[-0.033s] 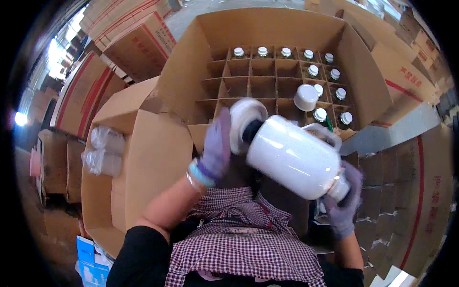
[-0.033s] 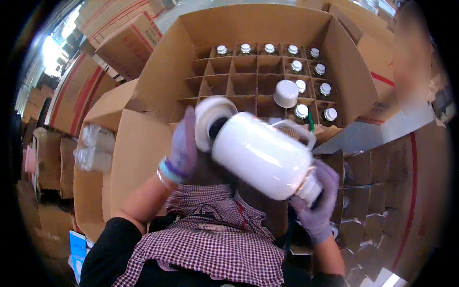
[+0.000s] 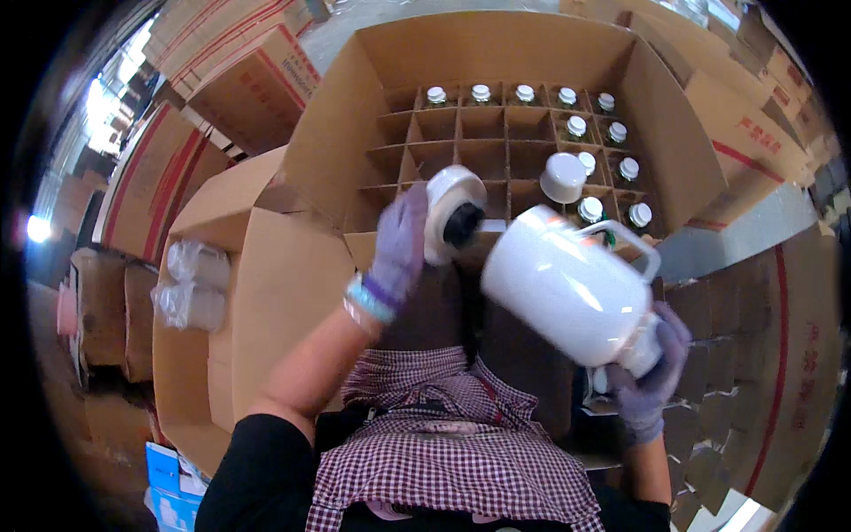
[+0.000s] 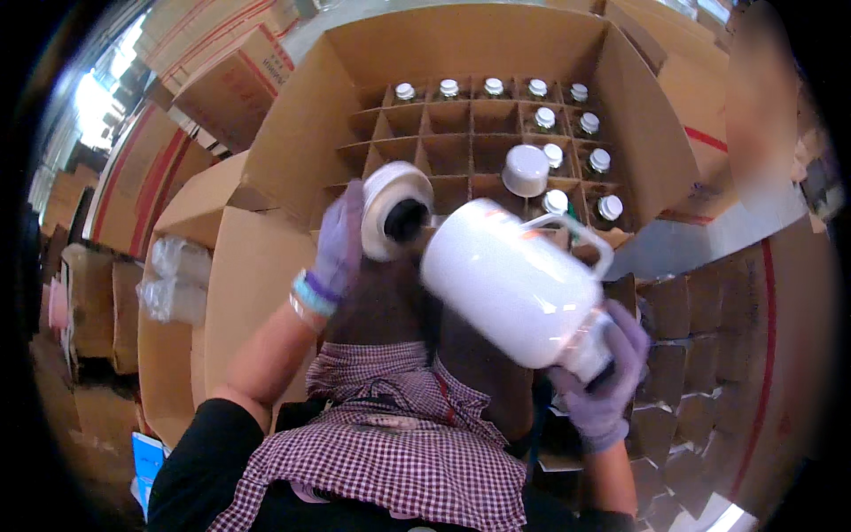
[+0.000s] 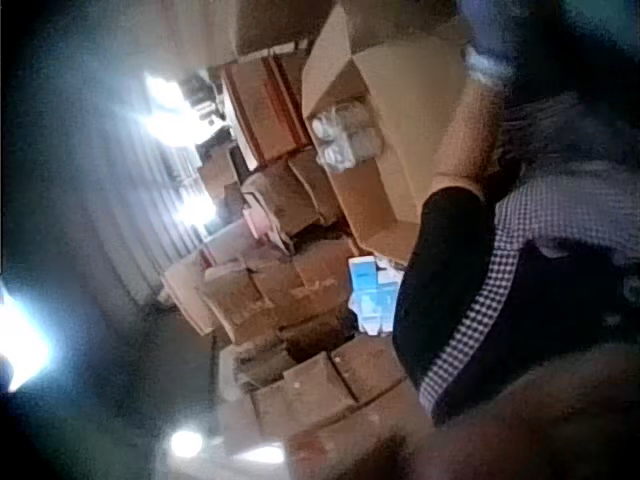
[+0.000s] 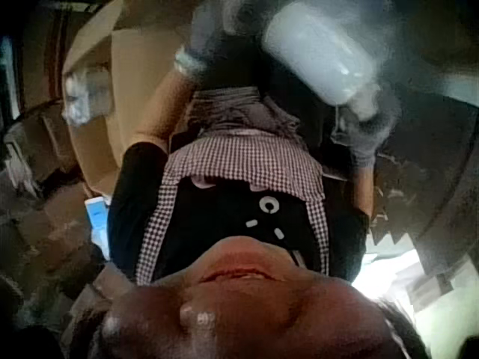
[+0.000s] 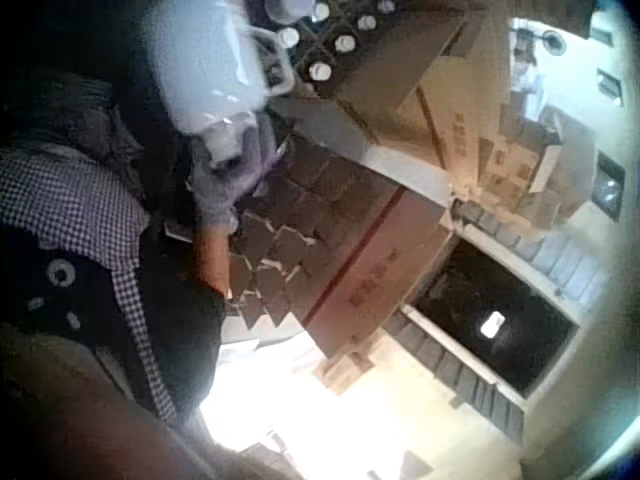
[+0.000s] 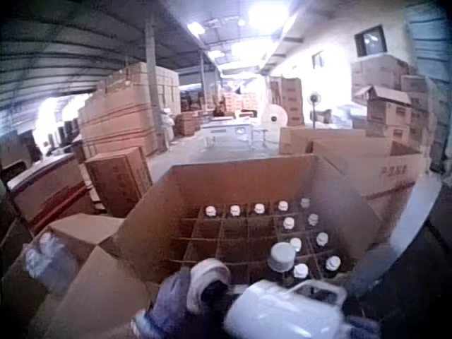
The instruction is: The person sits on the warehouse floor and packs white ceramic jars into a cardboard box with dividers. They remove each jar from a plastic bag, inspect it, and place it into the box. The person also uses a box cutter to open a new cardboard box.
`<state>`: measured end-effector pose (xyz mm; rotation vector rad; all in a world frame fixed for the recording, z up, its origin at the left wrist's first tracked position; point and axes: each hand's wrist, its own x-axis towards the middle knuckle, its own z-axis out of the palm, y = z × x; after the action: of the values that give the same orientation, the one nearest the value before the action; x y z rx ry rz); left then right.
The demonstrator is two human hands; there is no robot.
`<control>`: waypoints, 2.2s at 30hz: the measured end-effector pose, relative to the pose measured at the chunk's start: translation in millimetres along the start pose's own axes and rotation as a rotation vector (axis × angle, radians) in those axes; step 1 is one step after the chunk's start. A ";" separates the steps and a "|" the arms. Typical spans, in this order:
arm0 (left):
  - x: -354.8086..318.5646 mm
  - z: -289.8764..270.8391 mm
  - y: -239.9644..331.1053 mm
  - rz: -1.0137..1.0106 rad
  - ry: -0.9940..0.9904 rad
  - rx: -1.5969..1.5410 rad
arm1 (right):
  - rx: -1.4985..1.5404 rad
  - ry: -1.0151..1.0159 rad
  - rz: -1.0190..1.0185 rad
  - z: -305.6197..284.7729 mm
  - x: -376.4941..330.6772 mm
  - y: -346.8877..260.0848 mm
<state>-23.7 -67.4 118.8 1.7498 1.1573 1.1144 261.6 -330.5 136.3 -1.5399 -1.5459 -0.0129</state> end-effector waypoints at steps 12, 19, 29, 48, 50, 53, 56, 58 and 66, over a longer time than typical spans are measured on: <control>113.8 71.3 -8.3 0.315 -0.340 1.216 | -0.285 0.679 0.545 -74.3 -65.2 74.2; 59.5 247.4 19.3 0.593 -0.746 0.847 | -0.251 0.615 0.588 -57.2 -37.7 65.3; 136.3 301.9 -62.1 0.271 -1.166 0.823 | -0.172 0.545 0.407 -71.5 -34.6 56.3; -15.5 -95.2 191.5 0.577 -0.276 0.253 | 0.647 0.490 0.487 -54.5 18.3 -24.7; -49.3 -113.8 194.3 0.473 -0.374 0.424 | 0.749 0.358 0.494 -38.0 31.1 -33.9; -88.7 -92.4 138.1 0.281 -0.521 0.334 | 0.730 0.151 0.414 -5.8 66.2 -63.9; -122.0 -99.2 87.0 0.205 -0.530 0.396 | 0.562 -0.179 0.256 8.5 93.5 -98.0; -129.1 -126.4 77.0 0.455 -0.324 0.422 | 0.457 -0.358 0.123 17.6 99.5 -100.9; -180.6 -147.3 -30.6 -0.298 -0.840 0.222 | 0.433 -0.517 0.232 143.1 46.2 23.1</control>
<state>-208.4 -210.7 95.1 1.8411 0.9598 0.0261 207.5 -205.8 68.1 -1.4163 -1.6035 0.8549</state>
